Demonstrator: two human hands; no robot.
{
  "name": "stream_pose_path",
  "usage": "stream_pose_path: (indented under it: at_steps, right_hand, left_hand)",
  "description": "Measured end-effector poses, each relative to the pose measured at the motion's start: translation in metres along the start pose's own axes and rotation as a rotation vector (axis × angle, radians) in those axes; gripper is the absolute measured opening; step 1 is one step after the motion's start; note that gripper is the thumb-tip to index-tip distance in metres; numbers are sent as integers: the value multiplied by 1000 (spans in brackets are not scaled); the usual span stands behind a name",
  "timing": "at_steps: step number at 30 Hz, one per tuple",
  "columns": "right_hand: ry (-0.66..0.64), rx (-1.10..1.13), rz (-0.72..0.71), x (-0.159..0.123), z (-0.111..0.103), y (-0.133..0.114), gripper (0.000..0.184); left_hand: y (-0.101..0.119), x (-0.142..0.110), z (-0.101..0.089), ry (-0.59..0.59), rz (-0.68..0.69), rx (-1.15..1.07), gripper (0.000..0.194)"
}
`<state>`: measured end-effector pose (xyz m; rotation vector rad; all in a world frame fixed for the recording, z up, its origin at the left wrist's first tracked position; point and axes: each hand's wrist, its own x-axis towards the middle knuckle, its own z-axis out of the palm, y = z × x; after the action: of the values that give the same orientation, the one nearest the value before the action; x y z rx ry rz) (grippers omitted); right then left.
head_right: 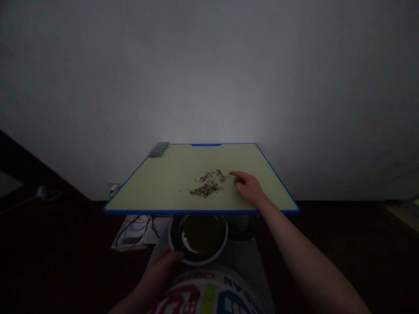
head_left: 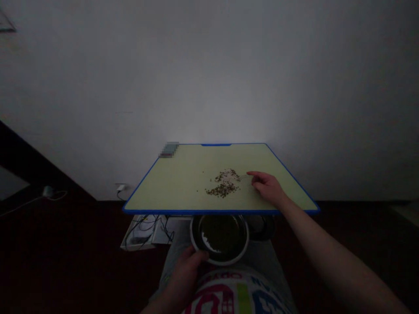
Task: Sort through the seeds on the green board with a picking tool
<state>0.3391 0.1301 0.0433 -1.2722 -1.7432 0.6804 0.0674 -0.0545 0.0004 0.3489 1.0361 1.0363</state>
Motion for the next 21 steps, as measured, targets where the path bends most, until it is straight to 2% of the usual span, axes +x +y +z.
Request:
stream_pose_path:
  at_steps: [3,9,15,21]
  right_hand:
    - [26,-143,-65,-5,1,-4,45]
    - [29,-251,-92,-5,-1,-6,46]
    - [104,-298,-47,-3,-3,-3,44]
    - [70,-319,-16,-6,-5,-5,43]
  left_hand:
    - [1,-1,4,4,-5,14,19]
    - [-1,2,3,-12,-1,-5,16]
    - [4,2,1,28,0,42,18]
    - [3,1,8,-2,-3,51,16]
